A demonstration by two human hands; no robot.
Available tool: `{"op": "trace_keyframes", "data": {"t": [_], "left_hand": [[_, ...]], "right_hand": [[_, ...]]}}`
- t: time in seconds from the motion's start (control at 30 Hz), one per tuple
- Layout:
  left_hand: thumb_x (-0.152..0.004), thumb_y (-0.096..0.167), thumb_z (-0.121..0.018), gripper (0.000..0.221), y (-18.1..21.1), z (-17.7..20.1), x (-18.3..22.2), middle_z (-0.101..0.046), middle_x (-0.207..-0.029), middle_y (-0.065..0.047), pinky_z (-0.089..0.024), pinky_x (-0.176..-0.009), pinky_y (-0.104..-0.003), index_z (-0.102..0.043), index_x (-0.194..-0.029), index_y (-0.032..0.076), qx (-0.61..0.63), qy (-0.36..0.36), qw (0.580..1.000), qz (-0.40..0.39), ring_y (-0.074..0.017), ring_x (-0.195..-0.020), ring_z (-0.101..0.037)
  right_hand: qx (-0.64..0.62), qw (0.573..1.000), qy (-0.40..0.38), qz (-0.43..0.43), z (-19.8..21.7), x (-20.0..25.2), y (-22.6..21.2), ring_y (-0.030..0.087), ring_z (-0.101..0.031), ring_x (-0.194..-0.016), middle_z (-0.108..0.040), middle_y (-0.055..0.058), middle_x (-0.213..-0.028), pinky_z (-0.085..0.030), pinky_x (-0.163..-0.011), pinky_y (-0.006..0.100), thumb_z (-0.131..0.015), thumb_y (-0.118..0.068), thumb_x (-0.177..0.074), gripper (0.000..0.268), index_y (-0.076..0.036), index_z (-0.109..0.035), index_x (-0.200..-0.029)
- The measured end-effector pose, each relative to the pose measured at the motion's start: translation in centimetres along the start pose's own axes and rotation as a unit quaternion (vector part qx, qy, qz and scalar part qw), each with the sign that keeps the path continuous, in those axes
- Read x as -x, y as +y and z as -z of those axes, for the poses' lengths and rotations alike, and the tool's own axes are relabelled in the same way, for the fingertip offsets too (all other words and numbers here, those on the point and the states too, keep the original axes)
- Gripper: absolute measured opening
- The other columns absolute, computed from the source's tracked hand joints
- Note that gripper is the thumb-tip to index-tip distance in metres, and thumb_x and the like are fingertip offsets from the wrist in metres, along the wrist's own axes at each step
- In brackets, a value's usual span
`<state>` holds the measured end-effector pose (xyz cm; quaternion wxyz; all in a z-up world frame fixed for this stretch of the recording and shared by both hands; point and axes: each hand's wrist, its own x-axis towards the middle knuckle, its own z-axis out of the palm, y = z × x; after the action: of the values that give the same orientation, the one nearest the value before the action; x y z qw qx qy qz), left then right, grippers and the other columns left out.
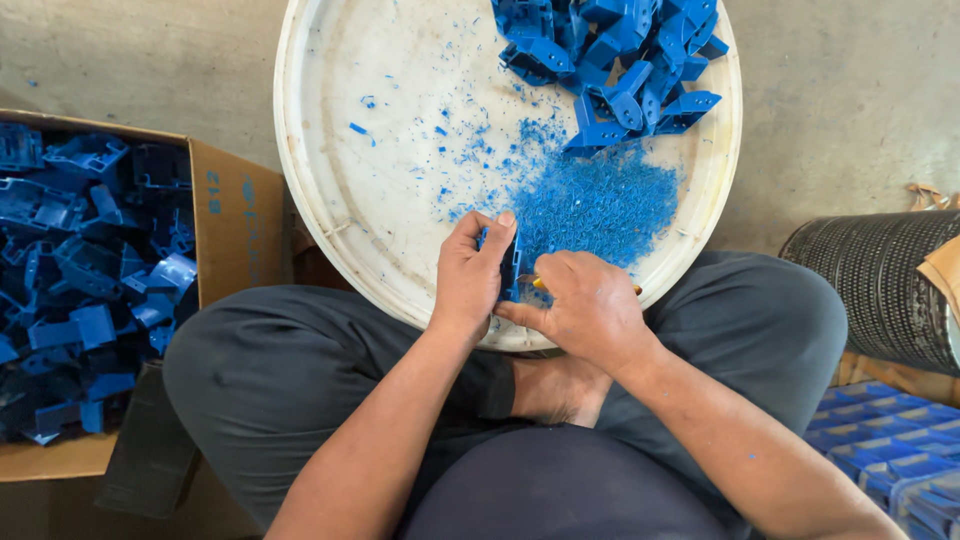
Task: The person scrapes excess material from blue plastic components using a yellow utility knife.
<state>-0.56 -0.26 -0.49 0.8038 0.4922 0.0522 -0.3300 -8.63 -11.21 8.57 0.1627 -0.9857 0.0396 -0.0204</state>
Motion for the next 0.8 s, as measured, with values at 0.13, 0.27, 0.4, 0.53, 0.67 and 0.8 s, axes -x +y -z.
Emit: {"op": "trace_keyframes", "data": {"t": [0.13, 0.27, 0.4, 0.53, 0.67, 0.8], "left_hand": [[-0.099, 0.028, -0.07, 0.028, 0.59, -0.16, 0.16, -0.049, -0.071, 0.008, -0.032, -0.055, -0.024, -0.057, -0.08, 0.012, 0.024, -0.005, 0.999, 0.032, -0.0024, -0.064, -0.037], [-0.098, 0.028, -0.07, 0.029, 0.74, -0.25, 0.22, -0.047, -0.069, 0.008, -0.029, -0.053, -0.024, -0.056, -0.079, 0.012, 0.037, 0.003, 0.998, 0.055, -0.0027, -0.061, -0.035], [-0.099, 0.028, -0.07, 0.03, 0.49, -0.17, 0.07, -0.046, -0.069, 0.008, -0.03, -0.053, -0.024, -0.056, -0.078, 0.012, 0.017, 0.007, 0.999, 0.032, -0.0021, -0.062, -0.035], [-0.1, 0.027, -0.07, 0.03, 0.19, -0.05, 0.04, -0.048, -0.07, 0.008, -0.031, -0.056, -0.024, -0.056, -0.078, 0.012, 0.013, 0.003, 1.0, 0.024, -0.0018, -0.064, -0.037], [-0.098, 0.028, -0.07, 0.031, 0.44, -0.09, 0.03, -0.045, -0.067, 0.007, -0.028, -0.052, -0.025, -0.055, -0.076, 0.013, 0.024, 0.017, 0.998, 0.062, -0.0034, -0.06, -0.034], [-0.1, 0.025, -0.069, 0.028, 0.45, -0.14, 0.02, -0.048, -0.071, 0.008, -0.031, -0.055, -0.024, -0.056, -0.078, 0.013, 0.056, 0.013, 0.997, 0.046, -0.0025, -0.063, -0.037]], "right_hand": [[0.006, 1.0, -0.002, 0.001, -0.2, 0.23, 0.14, 0.032, -0.06, -0.064, -0.056, 0.009, -0.067, -0.048, -0.056, 0.046, -0.079, -0.058, -0.076, 0.056, -0.008, -0.055, -0.072], [0.019, 1.0, -0.005, 0.004, -0.42, 0.37, 0.05, 0.031, -0.06, -0.062, -0.056, 0.008, -0.064, -0.047, -0.055, 0.046, -0.078, -0.057, -0.079, 0.054, -0.01, -0.055, -0.069], [0.008, 1.0, 0.017, 0.012, -0.17, 0.28, -0.07, 0.031, -0.059, -0.063, -0.055, 0.009, -0.066, -0.048, -0.055, 0.045, -0.077, -0.057, -0.079, 0.054, -0.009, -0.055, -0.071], [0.006, 1.0, 0.02, 0.014, -0.19, 0.15, -0.02, 0.032, -0.059, -0.063, -0.055, 0.009, -0.066, -0.047, -0.055, 0.045, -0.075, -0.059, -0.078, 0.056, -0.008, -0.054, -0.071], [0.015, 1.0, 0.002, 0.008, -0.41, 0.26, 0.08, 0.031, -0.06, -0.062, -0.055, 0.008, -0.063, -0.047, -0.055, 0.045, -0.073, -0.061, -0.082, 0.056, -0.01, -0.055, -0.068], [0.021, 1.0, -0.005, 0.007, -0.72, 0.57, 0.2, 0.03, -0.06, -0.062, -0.055, 0.007, -0.062, -0.046, -0.055, 0.046, -0.07, -0.061, -0.085, 0.055, -0.011, -0.055, -0.067]]}}
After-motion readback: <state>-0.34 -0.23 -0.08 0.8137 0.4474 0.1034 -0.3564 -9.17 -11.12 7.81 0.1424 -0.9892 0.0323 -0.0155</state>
